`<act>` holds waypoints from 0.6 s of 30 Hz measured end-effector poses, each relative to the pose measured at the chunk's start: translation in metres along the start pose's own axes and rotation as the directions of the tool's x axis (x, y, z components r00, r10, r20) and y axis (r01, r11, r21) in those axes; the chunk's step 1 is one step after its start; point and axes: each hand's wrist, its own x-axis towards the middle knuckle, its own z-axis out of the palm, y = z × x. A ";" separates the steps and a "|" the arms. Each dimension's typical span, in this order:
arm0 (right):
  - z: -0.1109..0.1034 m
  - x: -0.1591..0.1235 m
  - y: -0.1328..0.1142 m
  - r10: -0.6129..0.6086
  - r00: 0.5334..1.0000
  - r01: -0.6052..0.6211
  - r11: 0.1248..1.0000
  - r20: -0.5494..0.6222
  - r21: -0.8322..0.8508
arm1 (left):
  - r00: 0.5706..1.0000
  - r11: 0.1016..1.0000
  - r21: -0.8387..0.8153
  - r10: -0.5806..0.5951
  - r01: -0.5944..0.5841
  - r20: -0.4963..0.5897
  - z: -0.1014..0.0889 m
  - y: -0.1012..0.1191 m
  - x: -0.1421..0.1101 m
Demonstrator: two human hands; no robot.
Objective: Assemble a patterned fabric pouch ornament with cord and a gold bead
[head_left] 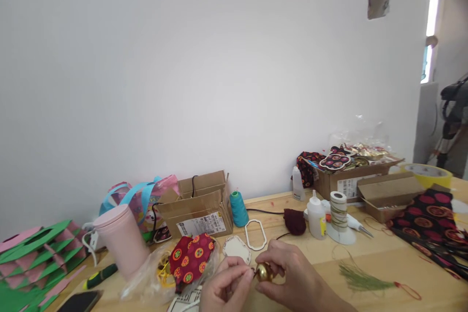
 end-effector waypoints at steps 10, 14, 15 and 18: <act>0.000 -0.002 -0.001 -0.137 0.989 0.133 0.988 -0.053 -0.072 | 0.997 0.943 0.324 0.063 -0.076 0.051 0.000 0.004 -0.001; -0.001 -0.003 -0.001 -0.154 0.986 0.149 0.985 -0.059 -0.086 | 0.993 0.920 0.374 0.108 -0.116 0.042 0.001 0.008 -0.002; -0.001 -0.003 -0.001 -0.154 0.986 0.148 0.985 -0.060 -0.090 | 0.993 0.917 0.379 0.115 -0.121 0.037 0.001 0.008 -0.002; -0.001 -0.004 -0.001 -0.153 0.986 0.146 0.984 -0.068 -0.099 | 0.991 0.913 0.387 0.130 -0.130 0.026 0.002 0.008 -0.003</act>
